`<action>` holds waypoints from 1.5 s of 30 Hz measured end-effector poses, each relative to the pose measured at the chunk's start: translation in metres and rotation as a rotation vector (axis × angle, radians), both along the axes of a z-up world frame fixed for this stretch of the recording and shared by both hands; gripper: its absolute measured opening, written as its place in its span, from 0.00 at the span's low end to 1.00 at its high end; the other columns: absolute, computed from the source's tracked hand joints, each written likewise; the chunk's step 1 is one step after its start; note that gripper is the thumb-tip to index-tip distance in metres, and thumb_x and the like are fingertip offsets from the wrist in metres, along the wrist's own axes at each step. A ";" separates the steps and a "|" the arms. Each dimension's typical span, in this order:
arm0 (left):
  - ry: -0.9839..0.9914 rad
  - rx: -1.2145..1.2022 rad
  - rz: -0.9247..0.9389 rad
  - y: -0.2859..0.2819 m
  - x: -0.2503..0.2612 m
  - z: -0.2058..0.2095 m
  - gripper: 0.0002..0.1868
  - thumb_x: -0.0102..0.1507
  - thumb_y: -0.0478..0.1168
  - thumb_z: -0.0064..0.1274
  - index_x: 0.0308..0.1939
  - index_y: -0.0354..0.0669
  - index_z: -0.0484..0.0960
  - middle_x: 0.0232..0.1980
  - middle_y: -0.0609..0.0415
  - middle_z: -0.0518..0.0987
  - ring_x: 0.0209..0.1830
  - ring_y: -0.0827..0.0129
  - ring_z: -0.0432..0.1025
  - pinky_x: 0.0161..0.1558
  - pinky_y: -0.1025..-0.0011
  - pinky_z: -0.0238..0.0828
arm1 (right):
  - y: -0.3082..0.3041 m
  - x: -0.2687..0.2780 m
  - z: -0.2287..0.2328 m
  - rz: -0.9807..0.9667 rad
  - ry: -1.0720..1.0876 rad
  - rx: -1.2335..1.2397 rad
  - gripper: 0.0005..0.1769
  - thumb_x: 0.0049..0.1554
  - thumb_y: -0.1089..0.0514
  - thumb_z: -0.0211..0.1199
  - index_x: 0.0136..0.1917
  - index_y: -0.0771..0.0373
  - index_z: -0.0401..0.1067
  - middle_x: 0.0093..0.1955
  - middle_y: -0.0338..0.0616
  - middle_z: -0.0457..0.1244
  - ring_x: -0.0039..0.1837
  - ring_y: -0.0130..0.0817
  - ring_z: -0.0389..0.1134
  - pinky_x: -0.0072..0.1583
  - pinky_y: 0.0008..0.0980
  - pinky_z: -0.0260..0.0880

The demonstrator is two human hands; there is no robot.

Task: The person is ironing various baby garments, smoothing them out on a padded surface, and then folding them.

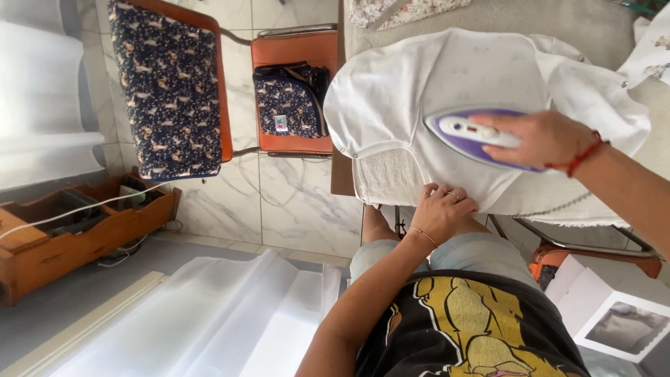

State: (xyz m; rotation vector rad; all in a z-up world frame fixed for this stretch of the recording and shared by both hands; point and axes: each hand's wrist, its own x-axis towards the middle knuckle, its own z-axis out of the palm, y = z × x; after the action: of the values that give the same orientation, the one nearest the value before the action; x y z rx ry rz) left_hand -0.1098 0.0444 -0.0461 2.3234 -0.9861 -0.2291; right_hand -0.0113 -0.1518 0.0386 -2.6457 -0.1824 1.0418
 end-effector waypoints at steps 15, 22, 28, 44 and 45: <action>0.354 -0.178 0.570 0.088 0.000 0.018 0.02 0.54 0.44 0.52 0.28 0.56 0.75 0.22 0.63 0.71 0.20 0.73 0.66 0.28 0.76 0.62 | 0.103 -0.108 -0.043 -0.709 -0.554 0.243 0.29 0.42 0.45 0.63 0.59 0.39 0.65 0.45 0.36 0.64 0.45 0.36 0.65 0.48 0.33 0.68; 0.497 -0.353 0.963 0.091 0.032 0.010 0.05 0.60 0.43 0.44 0.32 0.49 0.74 0.18 0.59 0.70 0.16 0.74 0.63 0.23 0.77 0.62 | 0.111 -0.082 -0.045 -0.802 -0.535 0.273 0.30 0.44 0.44 0.61 0.61 0.41 0.62 0.46 0.41 0.64 0.46 0.41 0.65 0.49 0.38 0.66; -0.274 0.133 0.677 0.103 0.062 -0.004 0.08 0.54 0.46 0.47 0.23 0.54 0.66 0.21 0.62 0.64 0.23 0.69 0.64 0.31 0.73 0.58 | 0.053 -0.097 -0.025 -0.574 -0.568 0.078 0.25 0.47 0.47 0.58 0.60 0.41 0.64 0.40 0.45 0.65 0.40 0.47 0.66 0.43 0.44 0.69; -0.432 0.181 0.549 0.106 0.070 -0.030 0.12 0.51 0.47 0.48 0.18 0.52 0.62 0.22 0.58 0.61 0.21 0.65 0.61 0.28 0.71 0.55 | 0.067 -0.031 0.017 -1.637 -0.348 0.649 0.32 0.57 0.54 0.45 0.67 0.65 0.35 0.25 0.51 0.57 0.26 0.43 0.63 0.30 0.35 0.69; -0.417 0.199 0.555 0.107 0.069 -0.032 0.12 0.51 0.47 0.48 0.19 0.52 0.62 0.22 0.58 0.60 0.22 0.65 0.61 0.28 0.71 0.55 | 0.059 -0.023 0.012 -1.643 -0.378 0.673 0.32 0.57 0.53 0.45 0.67 0.63 0.34 0.26 0.49 0.57 0.26 0.42 0.63 0.30 0.34 0.70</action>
State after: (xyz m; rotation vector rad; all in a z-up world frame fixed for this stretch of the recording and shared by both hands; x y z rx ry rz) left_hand -0.0413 0.1518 -0.0783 2.7872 -0.4689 0.4127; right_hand -0.0340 -0.0924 0.0502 -1.4517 1.1252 -0.1166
